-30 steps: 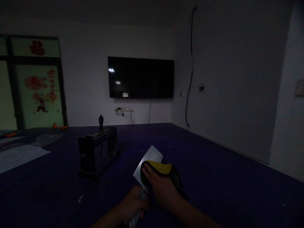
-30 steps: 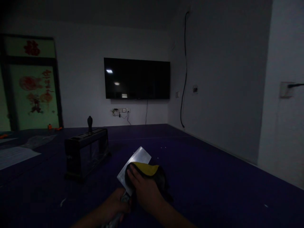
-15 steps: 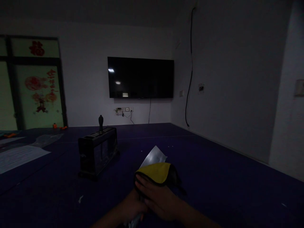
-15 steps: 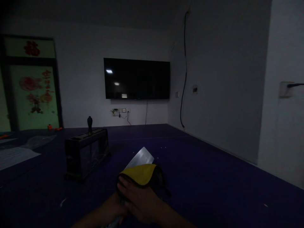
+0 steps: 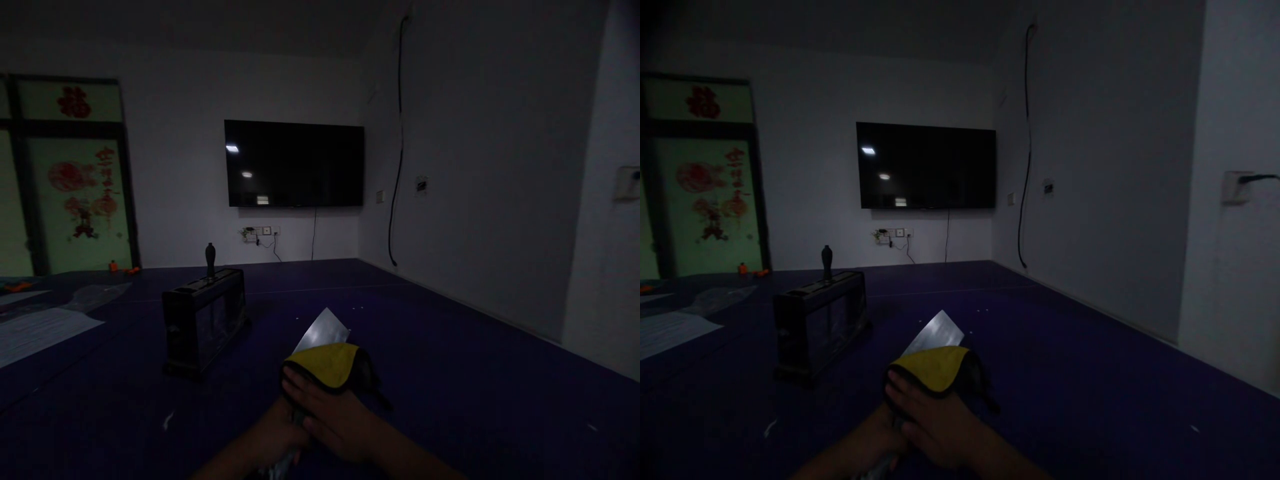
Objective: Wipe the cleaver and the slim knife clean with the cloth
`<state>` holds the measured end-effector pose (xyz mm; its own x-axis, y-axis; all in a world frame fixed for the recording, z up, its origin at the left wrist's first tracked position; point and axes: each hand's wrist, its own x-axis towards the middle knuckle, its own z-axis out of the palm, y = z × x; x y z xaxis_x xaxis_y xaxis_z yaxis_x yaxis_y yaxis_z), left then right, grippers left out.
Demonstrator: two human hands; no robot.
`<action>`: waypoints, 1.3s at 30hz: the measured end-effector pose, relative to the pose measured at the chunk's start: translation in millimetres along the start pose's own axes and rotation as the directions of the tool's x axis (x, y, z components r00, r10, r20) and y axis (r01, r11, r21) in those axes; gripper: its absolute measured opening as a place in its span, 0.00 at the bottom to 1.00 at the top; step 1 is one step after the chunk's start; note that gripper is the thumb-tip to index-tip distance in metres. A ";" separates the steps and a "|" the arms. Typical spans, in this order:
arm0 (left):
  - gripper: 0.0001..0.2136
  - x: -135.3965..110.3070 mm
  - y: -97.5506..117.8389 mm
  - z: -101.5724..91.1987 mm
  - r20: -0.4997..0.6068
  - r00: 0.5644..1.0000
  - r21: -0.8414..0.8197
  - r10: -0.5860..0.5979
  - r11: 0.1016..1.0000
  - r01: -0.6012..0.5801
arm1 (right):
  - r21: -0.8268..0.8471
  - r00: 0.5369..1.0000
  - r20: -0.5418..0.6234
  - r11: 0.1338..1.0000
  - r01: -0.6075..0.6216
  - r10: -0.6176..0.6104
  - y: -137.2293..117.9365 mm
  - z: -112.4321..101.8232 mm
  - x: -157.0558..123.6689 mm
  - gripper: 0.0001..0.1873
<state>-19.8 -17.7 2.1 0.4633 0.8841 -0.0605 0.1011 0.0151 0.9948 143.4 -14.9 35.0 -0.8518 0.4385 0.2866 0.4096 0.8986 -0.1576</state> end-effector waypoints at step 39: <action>0.27 -0.4 -2.3 3.3 0.021 0.999 -0.027 0.030 0.999 -0.030 | -0.003 0.995 -0.044 0.996 -0.087 0.087 -1.7 0.2 0.9 0.30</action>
<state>-17.3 -19.6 -0.4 0.4849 0.8740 -0.0322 0.0638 0.0013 0.9980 141.9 -16.0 35.3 -0.7978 0.5153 0.3131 0.4830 0.8570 -0.1796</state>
